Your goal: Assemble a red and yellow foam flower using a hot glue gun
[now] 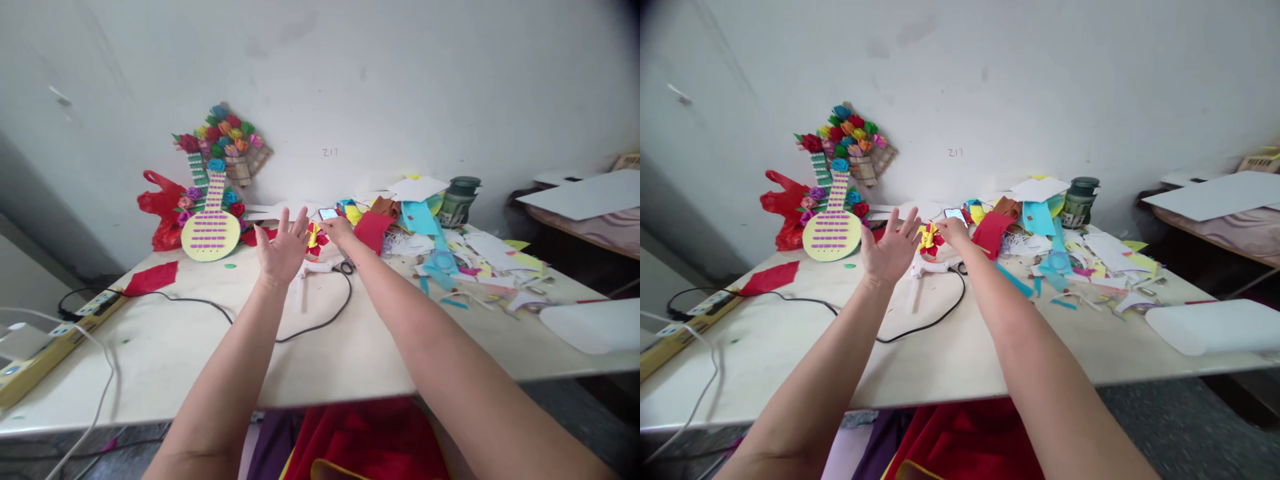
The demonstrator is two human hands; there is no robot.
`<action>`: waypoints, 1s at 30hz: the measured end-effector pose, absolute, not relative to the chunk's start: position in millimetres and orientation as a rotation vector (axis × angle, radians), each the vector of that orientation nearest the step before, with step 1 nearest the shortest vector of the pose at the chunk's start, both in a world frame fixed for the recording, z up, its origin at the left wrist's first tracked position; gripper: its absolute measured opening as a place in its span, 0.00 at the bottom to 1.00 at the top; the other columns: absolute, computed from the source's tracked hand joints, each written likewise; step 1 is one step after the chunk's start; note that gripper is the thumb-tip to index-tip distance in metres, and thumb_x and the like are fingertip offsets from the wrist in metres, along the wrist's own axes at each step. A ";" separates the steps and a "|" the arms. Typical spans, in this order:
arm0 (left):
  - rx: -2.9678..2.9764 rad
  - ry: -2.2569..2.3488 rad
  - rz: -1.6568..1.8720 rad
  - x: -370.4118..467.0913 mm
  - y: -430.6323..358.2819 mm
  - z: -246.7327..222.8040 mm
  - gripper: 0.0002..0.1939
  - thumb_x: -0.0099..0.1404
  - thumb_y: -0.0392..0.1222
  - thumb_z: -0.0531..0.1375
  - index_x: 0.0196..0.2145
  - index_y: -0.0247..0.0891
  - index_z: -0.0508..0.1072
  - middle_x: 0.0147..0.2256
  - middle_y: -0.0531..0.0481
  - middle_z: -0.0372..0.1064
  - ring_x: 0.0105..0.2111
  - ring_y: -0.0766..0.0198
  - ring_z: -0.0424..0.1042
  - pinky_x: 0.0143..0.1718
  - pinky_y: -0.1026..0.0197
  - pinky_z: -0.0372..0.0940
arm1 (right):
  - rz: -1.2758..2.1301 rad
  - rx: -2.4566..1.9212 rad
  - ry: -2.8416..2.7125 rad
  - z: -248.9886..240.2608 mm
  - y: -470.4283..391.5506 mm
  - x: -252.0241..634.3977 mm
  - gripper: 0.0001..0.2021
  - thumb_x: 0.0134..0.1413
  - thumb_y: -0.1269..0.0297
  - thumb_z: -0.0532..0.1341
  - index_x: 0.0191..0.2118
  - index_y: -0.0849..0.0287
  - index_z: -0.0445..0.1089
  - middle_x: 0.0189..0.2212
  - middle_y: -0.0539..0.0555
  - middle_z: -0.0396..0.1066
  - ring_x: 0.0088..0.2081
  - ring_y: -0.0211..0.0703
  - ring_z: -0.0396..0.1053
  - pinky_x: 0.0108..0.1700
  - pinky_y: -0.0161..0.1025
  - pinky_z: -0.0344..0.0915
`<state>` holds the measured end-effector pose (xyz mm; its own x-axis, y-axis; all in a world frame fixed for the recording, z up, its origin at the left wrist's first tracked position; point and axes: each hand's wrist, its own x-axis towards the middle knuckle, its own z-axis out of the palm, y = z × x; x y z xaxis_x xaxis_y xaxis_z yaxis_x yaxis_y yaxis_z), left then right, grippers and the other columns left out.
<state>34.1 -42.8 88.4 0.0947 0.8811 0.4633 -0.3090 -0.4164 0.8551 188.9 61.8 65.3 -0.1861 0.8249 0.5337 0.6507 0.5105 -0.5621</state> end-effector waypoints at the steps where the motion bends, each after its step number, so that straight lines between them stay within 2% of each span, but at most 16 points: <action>1: 1.380 0.620 1.537 31.1 -40.7 87.0 0.32 0.61 0.67 0.44 0.55 0.49 0.63 0.57 0.48 0.61 0.57 0.55 0.59 0.52 0.52 0.58 | 0.256 -1.245 -1.882 64.9 60.5 187.9 0.15 0.54 0.61 0.53 0.29 0.64 0.75 0.22 0.52 0.71 0.28 0.39 0.66 0.31 0.35 0.58; 7: 1.378 0.732 1.594 13.3 -23.0 76.9 0.29 0.62 0.64 0.45 0.50 0.45 0.69 0.54 0.46 0.65 0.58 0.53 0.58 0.54 0.50 0.55 | 0.336 -1.119 -1.876 63.1 50.7 186.1 0.15 0.52 0.60 0.55 0.34 0.61 0.77 0.28 0.52 0.74 0.31 0.40 0.67 0.34 0.35 0.60; 10: 1.455 0.824 1.598 12.0 -18.2 67.5 0.21 0.57 0.55 0.57 0.44 0.41 0.74 0.52 0.46 0.67 0.57 0.53 0.58 0.55 0.53 0.54 | 0.415 -1.024 -1.898 59.6 46.1 184.9 0.14 0.53 0.61 0.55 0.33 0.61 0.77 0.27 0.51 0.74 0.31 0.39 0.68 0.35 0.35 0.61; 14: 1.482 0.819 1.508 15.4 -17.7 56.7 0.19 0.51 0.51 0.64 0.38 0.39 0.76 0.43 0.46 0.73 0.48 0.55 0.67 0.48 0.58 0.60 | 0.525 -0.927 -1.910 53.5 40.4 182.5 0.13 0.51 0.62 0.56 0.31 0.61 0.77 0.26 0.52 0.74 0.29 0.38 0.68 0.34 0.34 0.62; 18: 1.521 0.843 1.382 16.3 -16.9 51.8 0.16 0.50 0.51 0.65 0.32 0.36 0.76 0.32 0.47 0.74 0.36 0.59 0.71 0.40 0.60 0.62 | 0.648 -0.889 -1.934 52.3 33.1 182.8 0.13 0.50 0.61 0.57 0.27 0.62 0.76 0.25 0.52 0.73 0.30 0.37 0.68 0.34 0.33 0.61; 21: 1.523 0.884 1.430 14.8 -14.1 49.8 0.15 0.50 0.50 0.64 0.31 0.36 0.76 0.32 0.47 0.73 0.36 0.59 0.71 0.39 0.60 0.62 | 0.688 -0.873 -1.904 54.6 27.6 184.3 0.15 0.49 0.58 0.58 0.21 0.63 0.72 0.25 0.52 0.73 0.30 0.37 0.66 0.34 0.33 0.60; 25: 1.506 0.880 1.527 11.2 -12.4 47.9 0.11 0.49 0.47 0.64 0.30 0.39 0.75 0.37 0.46 0.72 0.42 0.58 0.70 0.40 0.61 0.62 | 0.782 -0.846 -1.868 58.3 22.8 185.3 0.16 0.48 0.55 0.58 0.23 0.63 0.73 0.23 0.51 0.70 0.25 0.34 0.61 0.28 0.33 0.56; 30: 1.469 0.837 1.446 5.9 -15.5 47.4 0.14 0.46 0.41 0.64 0.33 0.38 0.73 0.35 0.50 0.71 0.31 0.65 0.70 0.32 0.63 0.63 | 0.892 -0.847 -1.883 60.5 20.4 185.3 0.16 0.47 0.54 0.59 0.25 0.64 0.72 0.17 0.46 0.60 0.19 0.29 0.49 0.23 0.33 0.49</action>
<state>5.9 -15.5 47.4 0.0929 0.9154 0.3916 -0.1168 -0.3805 0.9174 185.3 20.4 60.5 -0.3967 0.8220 0.4086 0.2046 0.5131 -0.8336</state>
